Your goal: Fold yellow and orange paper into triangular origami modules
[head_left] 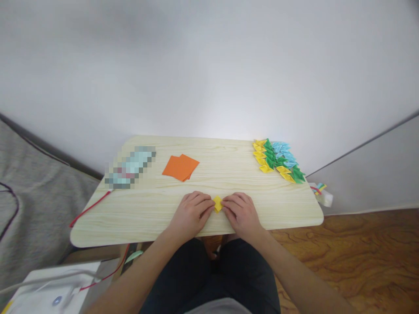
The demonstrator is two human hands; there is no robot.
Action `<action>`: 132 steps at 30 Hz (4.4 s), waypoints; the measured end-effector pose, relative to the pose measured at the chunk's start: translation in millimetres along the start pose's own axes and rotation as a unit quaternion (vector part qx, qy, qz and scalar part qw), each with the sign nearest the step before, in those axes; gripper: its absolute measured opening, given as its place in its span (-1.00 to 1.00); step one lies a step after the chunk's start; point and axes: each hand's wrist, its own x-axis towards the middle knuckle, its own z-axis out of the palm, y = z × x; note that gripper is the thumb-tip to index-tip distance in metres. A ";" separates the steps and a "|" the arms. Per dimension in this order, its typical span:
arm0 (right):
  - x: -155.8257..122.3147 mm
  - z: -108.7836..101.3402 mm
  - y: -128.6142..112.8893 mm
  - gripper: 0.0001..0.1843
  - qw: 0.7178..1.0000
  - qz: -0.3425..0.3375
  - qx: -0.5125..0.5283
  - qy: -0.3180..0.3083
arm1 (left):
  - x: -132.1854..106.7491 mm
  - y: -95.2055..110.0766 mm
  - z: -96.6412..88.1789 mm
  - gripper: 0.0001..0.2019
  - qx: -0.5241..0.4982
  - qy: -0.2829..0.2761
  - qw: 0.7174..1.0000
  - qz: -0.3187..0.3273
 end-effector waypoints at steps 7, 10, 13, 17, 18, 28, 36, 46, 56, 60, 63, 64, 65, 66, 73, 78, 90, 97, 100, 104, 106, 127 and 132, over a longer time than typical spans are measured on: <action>0.4 -1.6 -5.3 -0.73 1.000 0.002 0.000 -0.010 | -4.7 2.7 0.9 -0.79 0.012 0.003 1.000 0.008; 1.9 -3.6 -9.9 -0.68 1.000 0.002 -0.004 -0.018 | -4.5 3.3 -0.6 -0.80 0.015 0.006 1.000 0.004; 4.3 -4.2 -12.7 -0.77 1.000 0.002 -0.008 -0.021 | -3.8 4.3 -2.3 -0.81 0.017 0.012 1.000 -0.002; 6.8 -1.5 -11.2 -0.83 1.000 0.007 -0.008 -0.017 | -3.4 5.6 -3.2 -0.82 0.016 0.020 1.000 -0.016; 7.0 -0.4 -10.2 -0.84 1.000 0.010 -0.006 -0.014 | -3.3 5.6 -3.1 -0.82 0.015 0.021 0.999 -0.020; 5.5 7.4 -3.5 -0.93 0.999 0.028 0.001 0.017 | -2.4 1.5 -1.5 -0.82 0.002 0.031 0.999 -0.044; 7.0 8.2 -1.7 -0.92 1.000 0.022 -0.008 0.007 | -3.0 1.2 -3.6 -0.83 0.002 0.031 0.998 -0.059; 14.6 5.7 -6.8 -0.90 0.997 0.063 -0.051 -0.017 | -1.6 3.9 -3.2 -0.92 0.019 0.044 0.993 -0.112; 34.2 3.4 -22.2 -0.86 0.982 0.127 -0.122 -0.063 | 2.9 3.6 1.5 -0.93 0.029 0.050 0.986 -0.154; 38.9 4.4 -28.3 -0.84 0.975 0.144 -0.149 -0.079 | 4.5 3.6 3.1 -0.92 0.031 0.053 0.985 -0.164; 40.2 5.1 -32.1 -0.84 0.970 0.155 -0.161 -0.093 | 5.2 4.3 4.4 -0.91 0.032 0.051 0.983 -0.175; 40.7 5.0 -33.1 -0.84 0.969 0.158 -0.165 -0.098 | 5.5 4.8 4.7 -0.91 0.033 0.050 0.982 -0.179; 41.5 4.6 -34.0 -0.83 0.967 0.160 -0.168 -0.103 | 5.8 5.2 4.9 -0.91 0.034 0.049 0.981 -0.184; 42.4 3.9 -34.9 -0.82 0.966 0.162 -0.171 -0.108 | 6.2 5.8 4.9 -0.91 0.035 0.047 0.980 -0.188; 49.5 -1.4 -39.4 -0.79 0.959 0.171 -0.180 -0.134 | 7.9 8.8 -0.3 -0.96 0.036 0.032 0.980 -0.194; 49.0 1.1 -39.2 -0.81 0.959 0.181 -0.174 -0.128 | 6.7 7.0 -2.5 -0.82 0.030 0.015 0.983 -0.179; 28.0 3.2 -27.3 -0.94 0.974 0.196 -0.092 -0.069 | 6.5 4.1 -0.3 -0.82 0.032 0.004 0.983 -0.181; 29.5 3.8 -30.3 -0.94 0.975 0.201 -0.085 -0.050 | 5.9 -2.2 -5.4 -0.76 0.033 -0.020 0.988 -0.152; 30.5 5.5 -33.6 -0.97 0.973 0.208 -0.091 -0.046 | 5.6 -2.5 -6.7 -0.74 0.037 -0.023 0.988 -0.147; 33.1 8.5 -35.8 -0.85 0.969 0.222 -0.096 -0.046 | 5.8 -1.9 -6.4 -0.75 0.043 -0.025 0.988 -0.147; 34.6 8.6 -34.7 -0.84 0.968 0.228 -0.092 -0.049 | 6.1 -2.0 -6.5 -0.75 0.045 -0.028 0.988 -0.146; 28.7 -0.4 -25.1 -0.94 0.977 0.208 -0.030 -0.030 | 17.7 5.3 -16.9 -0.62 0.041 -0.077 0.993 -0.074; 23.1 3.0 -24.8 -0.96 0.978 0.204 -0.035 -0.011 | 25.9 9.0 -17.0 -0.65 0.055 -0.096 0.992 -0.058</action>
